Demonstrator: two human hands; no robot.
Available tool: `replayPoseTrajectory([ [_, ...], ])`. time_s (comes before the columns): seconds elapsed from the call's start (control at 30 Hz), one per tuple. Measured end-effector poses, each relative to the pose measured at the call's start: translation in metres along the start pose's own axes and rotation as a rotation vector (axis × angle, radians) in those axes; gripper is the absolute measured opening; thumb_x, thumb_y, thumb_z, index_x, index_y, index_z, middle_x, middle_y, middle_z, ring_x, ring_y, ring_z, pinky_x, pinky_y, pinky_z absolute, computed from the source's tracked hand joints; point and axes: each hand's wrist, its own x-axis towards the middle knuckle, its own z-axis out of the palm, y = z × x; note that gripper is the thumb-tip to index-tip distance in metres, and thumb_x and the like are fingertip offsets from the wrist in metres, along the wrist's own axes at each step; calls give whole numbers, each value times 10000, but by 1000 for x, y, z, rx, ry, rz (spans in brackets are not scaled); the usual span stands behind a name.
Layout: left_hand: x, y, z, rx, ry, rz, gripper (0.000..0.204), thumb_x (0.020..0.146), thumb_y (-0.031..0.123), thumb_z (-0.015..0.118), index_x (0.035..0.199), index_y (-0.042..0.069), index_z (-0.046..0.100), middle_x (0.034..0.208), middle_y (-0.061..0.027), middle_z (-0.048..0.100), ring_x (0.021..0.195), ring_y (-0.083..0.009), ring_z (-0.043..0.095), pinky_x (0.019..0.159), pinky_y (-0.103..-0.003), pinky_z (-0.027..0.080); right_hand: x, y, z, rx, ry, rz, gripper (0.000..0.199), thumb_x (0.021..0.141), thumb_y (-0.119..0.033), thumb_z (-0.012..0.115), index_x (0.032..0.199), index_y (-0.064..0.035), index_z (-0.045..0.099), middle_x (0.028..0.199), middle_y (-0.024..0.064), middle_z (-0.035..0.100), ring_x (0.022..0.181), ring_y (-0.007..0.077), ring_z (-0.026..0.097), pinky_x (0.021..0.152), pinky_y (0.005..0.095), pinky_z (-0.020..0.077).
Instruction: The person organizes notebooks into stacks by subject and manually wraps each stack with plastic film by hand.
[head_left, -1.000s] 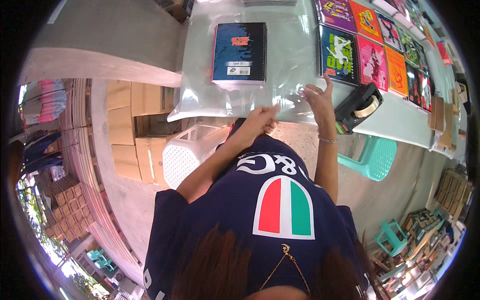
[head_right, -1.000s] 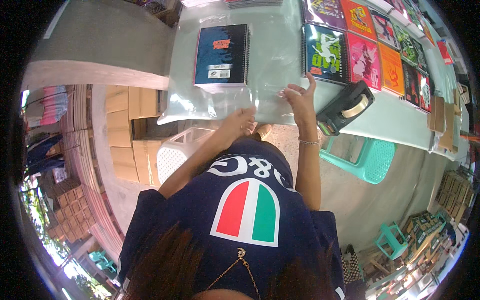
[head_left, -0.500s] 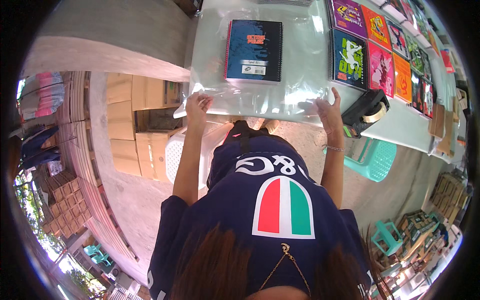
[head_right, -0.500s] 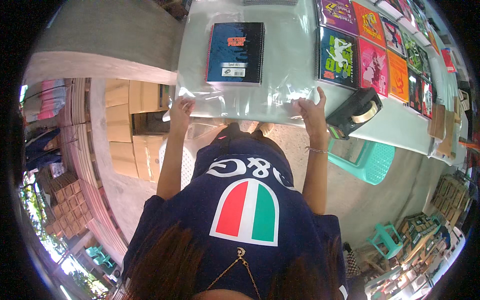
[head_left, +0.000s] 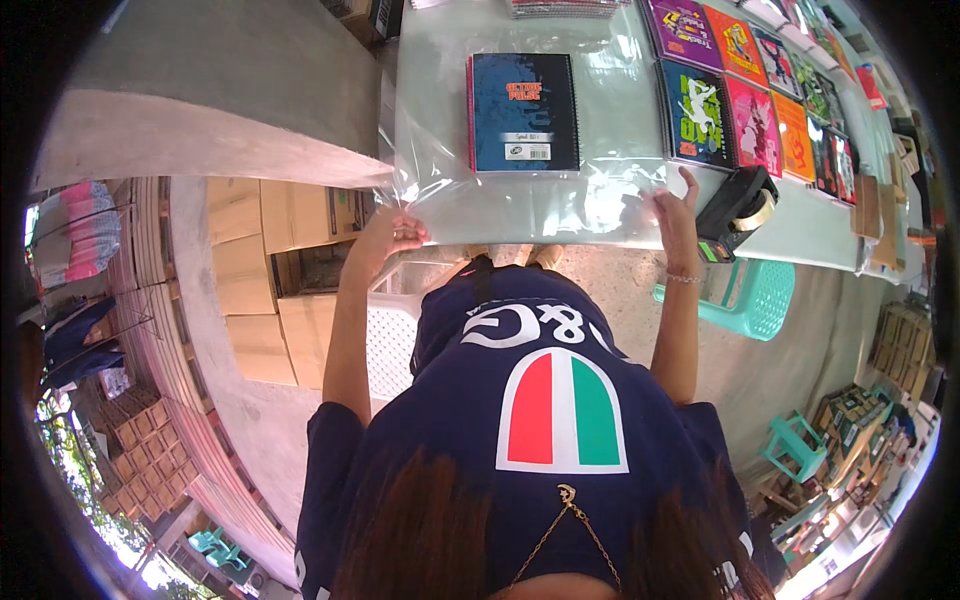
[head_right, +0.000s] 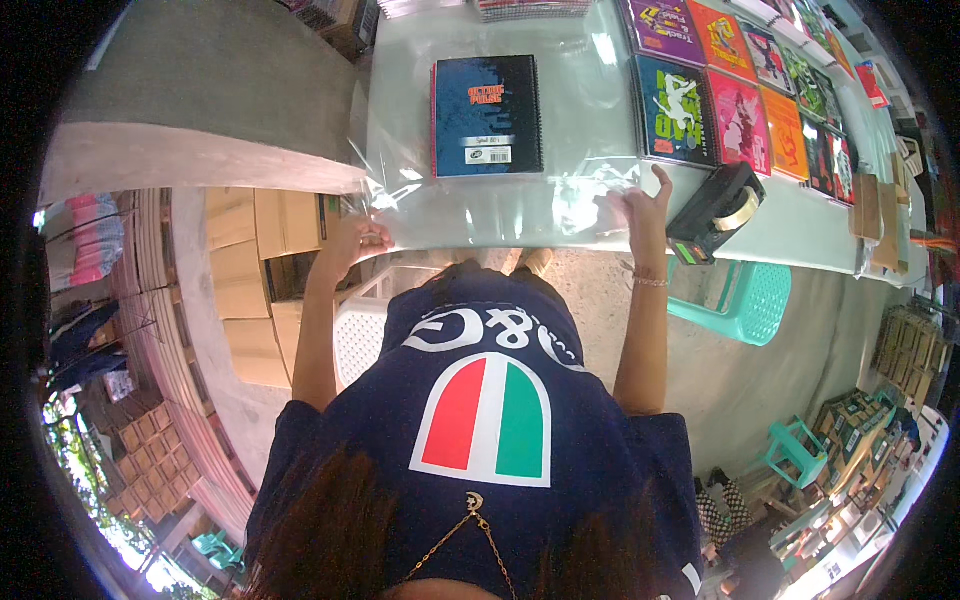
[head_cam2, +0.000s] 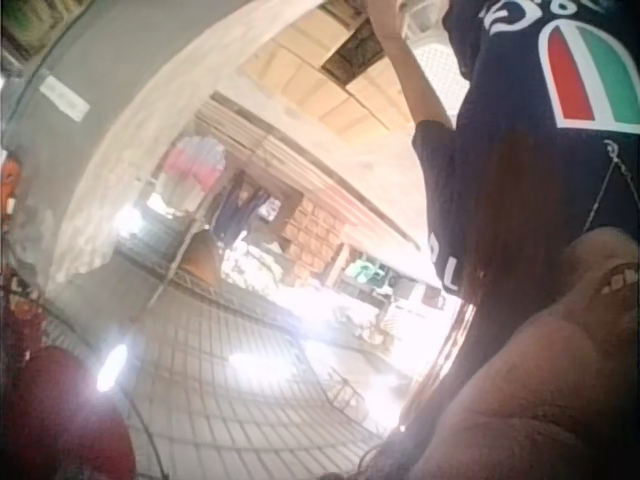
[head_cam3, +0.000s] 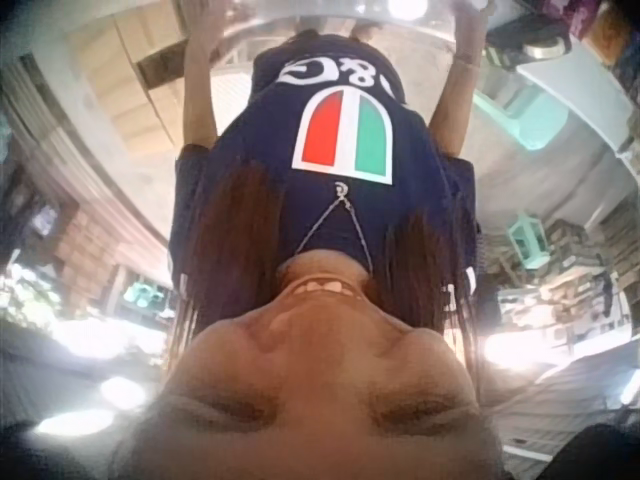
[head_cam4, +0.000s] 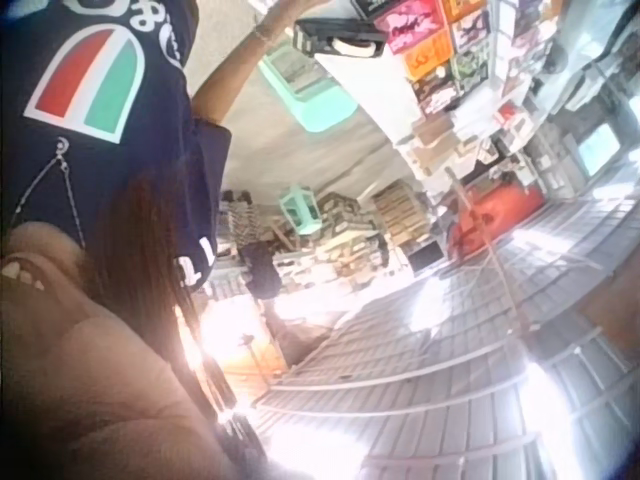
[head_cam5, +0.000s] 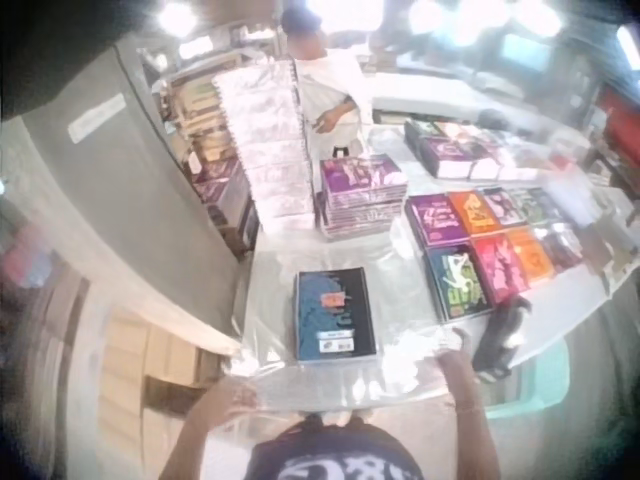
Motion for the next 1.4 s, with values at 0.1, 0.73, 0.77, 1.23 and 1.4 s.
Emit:
replayPoseTrajectory([
  [0.1, 7, -22, 13, 163, 331, 495, 468, 936, 80, 411, 1391, 10, 321, 1194, -199, 514, 913, -249, 612, 763, -340, 538, -22, -3, 5, -352, -76, -174, 573, 767, 46, 488, 1324, -74, 424, 1047, 165, 590, 861, 146, 619, 717, 231, 487],
  [0.73, 77, -12, 98, 1118, 696, 890, 492, 673, 290, 683, 1069, 45, 525, 1013, -119, 537, 983, -308, 550, 819, -442, 435, -28, 61, 125, -1097, 103, -695, 368, 733, -154, 653, 1060, -3, 579, 1009, 165, 541, 956, 358, 511, 802, 471, 428],
  [0.77, 78, -13, 98, 1110, 685, 882, 491, 671, 292, 685, 1068, 49, 525, 1008, -113, 540, 981, -306, 551, 820, -441, 434, -28, 62, 125, -1075, 105, -702, 365, 732, -157, 657, 1054, -2, 582, 1002, 163, 543, 955, 357, 511, 802, 471, 427],
  [1.23, 57, -3, 10, 458, 498, 750, 748, 728, 405, 784, 1275, 48, 421, 950, -114, 553, 884, -217, 576, 757, -349, 479, 1, 4, 46, -935, 148, -411, 368, 891, -331, 631, 1040, 1, 572, 907, 182, 624, 803, 274, 612, 705, 369, 472],
  [1.4, 84, 80, 13, 362, 506, 418, 944, 694, 435, 812, 1359, 3, 300, 870, -99, 568, 704, -192, 596, 677, -337, 503, 81, 1, 59, -1108, 294, -625, 689, 839, -490, 647, 1150, 87, 435, 944, 259, 587, 874, 374, 606, 759, 433, 464],
])
